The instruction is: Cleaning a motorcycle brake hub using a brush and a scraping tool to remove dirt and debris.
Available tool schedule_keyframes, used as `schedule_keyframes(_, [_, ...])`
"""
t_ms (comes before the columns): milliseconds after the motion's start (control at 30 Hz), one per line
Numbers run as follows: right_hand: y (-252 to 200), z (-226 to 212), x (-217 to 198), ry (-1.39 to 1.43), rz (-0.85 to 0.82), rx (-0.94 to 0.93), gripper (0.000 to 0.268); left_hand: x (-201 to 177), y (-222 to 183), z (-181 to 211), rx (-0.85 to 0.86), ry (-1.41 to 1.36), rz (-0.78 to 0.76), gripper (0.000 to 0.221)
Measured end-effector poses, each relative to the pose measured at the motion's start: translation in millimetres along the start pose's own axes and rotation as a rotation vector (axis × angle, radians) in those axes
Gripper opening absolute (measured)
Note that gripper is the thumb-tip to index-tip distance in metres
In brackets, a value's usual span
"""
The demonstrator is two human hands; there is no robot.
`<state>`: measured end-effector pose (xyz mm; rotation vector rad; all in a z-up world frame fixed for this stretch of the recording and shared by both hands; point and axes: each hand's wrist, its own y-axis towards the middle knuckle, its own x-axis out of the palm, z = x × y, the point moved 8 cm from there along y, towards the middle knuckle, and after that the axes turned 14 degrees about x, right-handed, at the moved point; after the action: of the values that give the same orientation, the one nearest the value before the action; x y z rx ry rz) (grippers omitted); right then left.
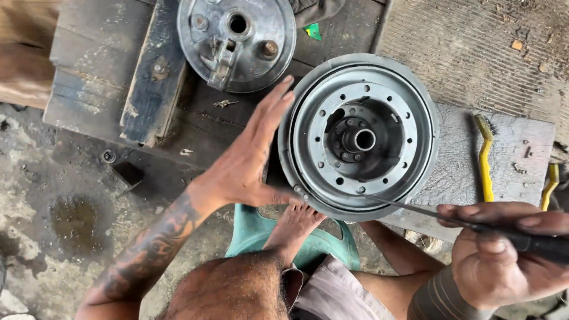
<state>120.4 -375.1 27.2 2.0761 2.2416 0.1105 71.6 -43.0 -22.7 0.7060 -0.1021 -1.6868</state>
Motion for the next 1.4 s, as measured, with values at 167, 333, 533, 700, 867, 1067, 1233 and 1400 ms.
schedule_keyframes(167, [6.3,-50.9,55.4,-0.200,-0.127,-0.185,0.033,5.9,-2.5,-10.2,0.112,-0.063,0.130,0.118])
schedule_keyframes(333, [-3.8,-67.9,70.0,-0.341,-0.127,0.013,0.031,0.8,-5.3,-9.4,0.117,-0.067,0.148,0.125])
schedule_keyframes(533, [-4.6,-57.7,69.5,-0.298,-0.307,-0.046,0.032,-1.8,-7.3,0.4,0.087,0.002,0.080,0.123])
schedule_keyframes(700, [5.5,-64.2,105.2,-0.278,-0.136,-0.200,0.037,1.2,-10.3,9.2,0.075,0.029,0.061,0.120])
schedule_keyframes(867, [20.7,-60.6,126.0,-0.299,-0.389,-0.124,0.027,10.8,-12.7,25.2,0.066,0.193,0.123,0.124])
schedule_keyframes(1067, [20.2,-64.4,144.9,-0.621,-0.578,0.013,0.015,19.9,-10.3,41.6,0.002,0.320,0.163,0.126])
schedule_keyframes(1233, [3.4,-68.9,147.0,-0.768,-0.541,-0.201,0.015,24.2,-11.0,38.7,0.048,0.268,0.237,0.123])
schedule_keyframes(1400, [10.8,-11.1,91.0,-0.177,-0.422,0.014,0.020,27.2,-11.5,35.0,0.100,0.256,0.300,0.123])
